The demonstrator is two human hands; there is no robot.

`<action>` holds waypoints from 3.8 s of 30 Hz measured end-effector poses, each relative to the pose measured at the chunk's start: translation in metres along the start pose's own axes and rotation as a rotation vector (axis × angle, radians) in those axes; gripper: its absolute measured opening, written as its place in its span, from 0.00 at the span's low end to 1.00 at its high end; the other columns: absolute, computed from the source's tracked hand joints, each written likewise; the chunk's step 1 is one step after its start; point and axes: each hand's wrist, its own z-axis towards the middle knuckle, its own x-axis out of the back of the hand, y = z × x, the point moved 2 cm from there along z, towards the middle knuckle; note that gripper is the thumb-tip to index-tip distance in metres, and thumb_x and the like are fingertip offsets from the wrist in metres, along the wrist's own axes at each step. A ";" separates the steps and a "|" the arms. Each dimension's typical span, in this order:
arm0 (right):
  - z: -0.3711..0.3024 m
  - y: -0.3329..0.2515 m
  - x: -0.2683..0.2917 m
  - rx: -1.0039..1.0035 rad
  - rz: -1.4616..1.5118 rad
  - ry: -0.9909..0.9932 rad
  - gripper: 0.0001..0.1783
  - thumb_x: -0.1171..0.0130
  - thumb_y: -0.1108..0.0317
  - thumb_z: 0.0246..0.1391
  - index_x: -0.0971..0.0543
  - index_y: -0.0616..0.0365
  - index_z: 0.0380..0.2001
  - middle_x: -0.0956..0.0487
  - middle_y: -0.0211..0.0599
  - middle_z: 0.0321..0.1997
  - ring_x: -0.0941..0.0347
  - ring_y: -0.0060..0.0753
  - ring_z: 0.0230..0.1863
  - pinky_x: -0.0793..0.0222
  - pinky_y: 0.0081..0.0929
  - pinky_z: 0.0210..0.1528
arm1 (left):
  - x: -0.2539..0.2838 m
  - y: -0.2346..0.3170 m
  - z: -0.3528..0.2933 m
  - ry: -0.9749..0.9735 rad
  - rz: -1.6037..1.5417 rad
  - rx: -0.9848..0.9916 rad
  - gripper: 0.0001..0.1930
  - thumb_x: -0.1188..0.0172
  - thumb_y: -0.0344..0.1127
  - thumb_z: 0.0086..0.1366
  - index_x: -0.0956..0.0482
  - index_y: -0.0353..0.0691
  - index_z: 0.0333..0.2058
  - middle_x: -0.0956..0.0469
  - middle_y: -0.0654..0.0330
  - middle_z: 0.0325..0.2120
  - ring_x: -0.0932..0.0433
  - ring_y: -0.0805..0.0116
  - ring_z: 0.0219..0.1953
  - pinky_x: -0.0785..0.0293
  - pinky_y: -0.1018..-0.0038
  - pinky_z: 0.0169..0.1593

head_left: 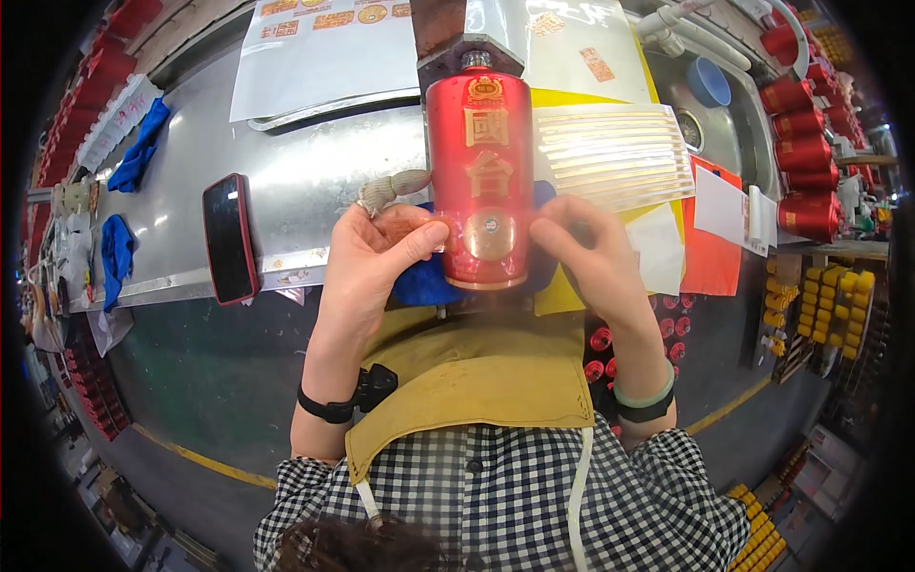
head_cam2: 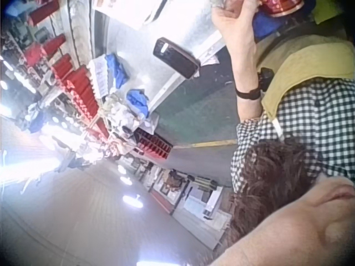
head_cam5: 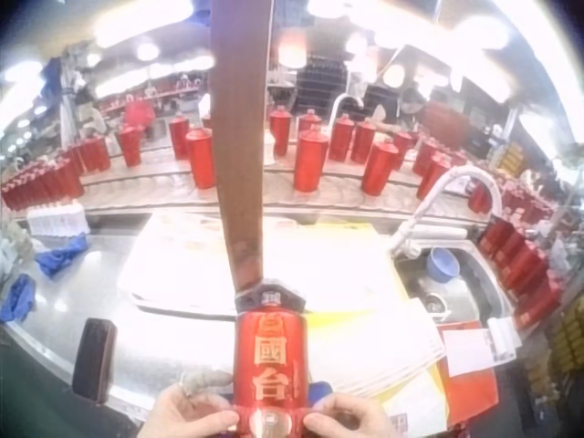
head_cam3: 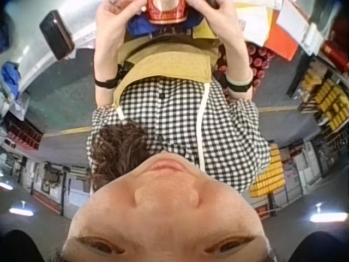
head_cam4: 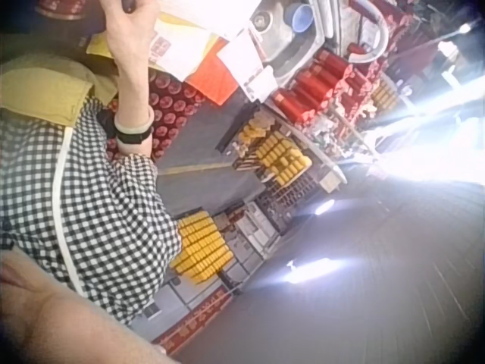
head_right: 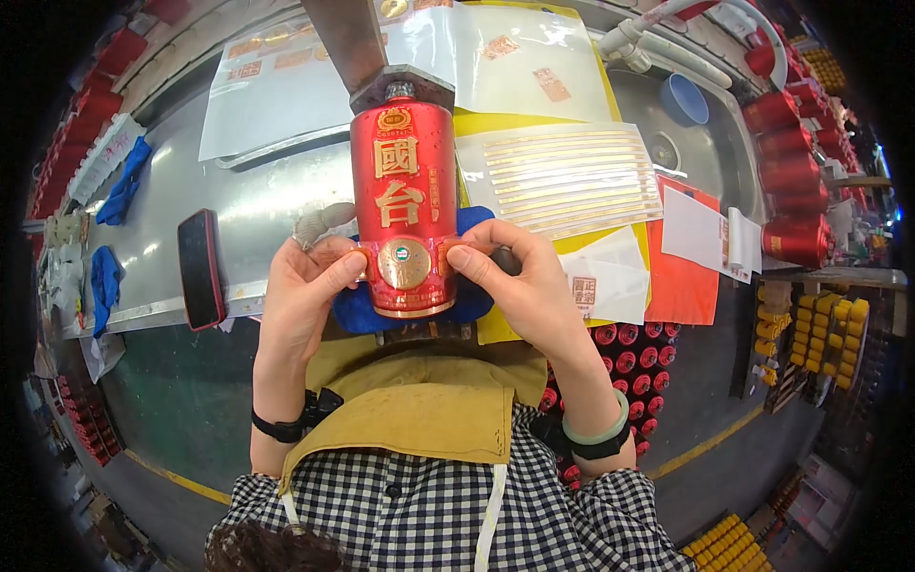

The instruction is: Applying decorative labels and seals to red liquor bottles on a production line.

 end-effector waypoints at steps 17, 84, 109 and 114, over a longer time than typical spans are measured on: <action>0.000 -0.004 0.001 -0.049 0.023 -0.009 0.12 0.34 0.64 0.64 0.18 0.64 0.35 0.20 0.25 0.34 0.29 0.16 0.40 0.32 0.20 0.47 | 0.000 0.001 0.002 -0.012 -0.003 -0.015 0.32 0.28 0.28 0.63 0.30 0.34 0.64 0.19 0.64 0.36 0.21 0.75 0.40 0.27 0.77 0.44; -0.017 -0.043 -0.025 0.523 -0.629 0.195 0.56 0.15 0.59 0.32 0.29 0.65 0.66 0.24 0.48 0.54 0.21 0.43 0.51 0.22 0.36 0.50 | -0.030 -0.030 -0.034 0.230 0.958 -0.727 0.54 0.18 0.41 0.48 0.41 0.31 0.69 0.47 0.38 0.73 0.46 0.38 0.72 0.45 0.48 0.70; 0.000 -0.009 -0.014 -0.062 0.237 0.089 0.19 0.33 0.67 0.63 0.26 0.62 0.51 0.26 0.23 0.36 0.33 0.12 0.35 0.35 0.14 0.40 | -0.032 -0.019 -0.017 0.121 0.824 -0.800 0.52 0.17 0.41 0.47 0.36 0.31 0.68 0.35 0.43 0.68 0.32 0.46 0.65 0.35 0.56 0.66; -0.001 -0.008 -0.009 -0.132 0.179 0.077 0.20 0.32 0.64 0.63 0.26 0.61 0.52 0.26 0.23 0.37 0.32 0.14 0.39 0.34 0.15 0.44 | -0.032 -0.010 -0.016 0.035 0.709 -0.728 0.56 0.17 0.40 0.47 0.41 0.31 0.71 0.39 0.43 0.70 0.37 0.47 0.70 0.39 0.57 0.70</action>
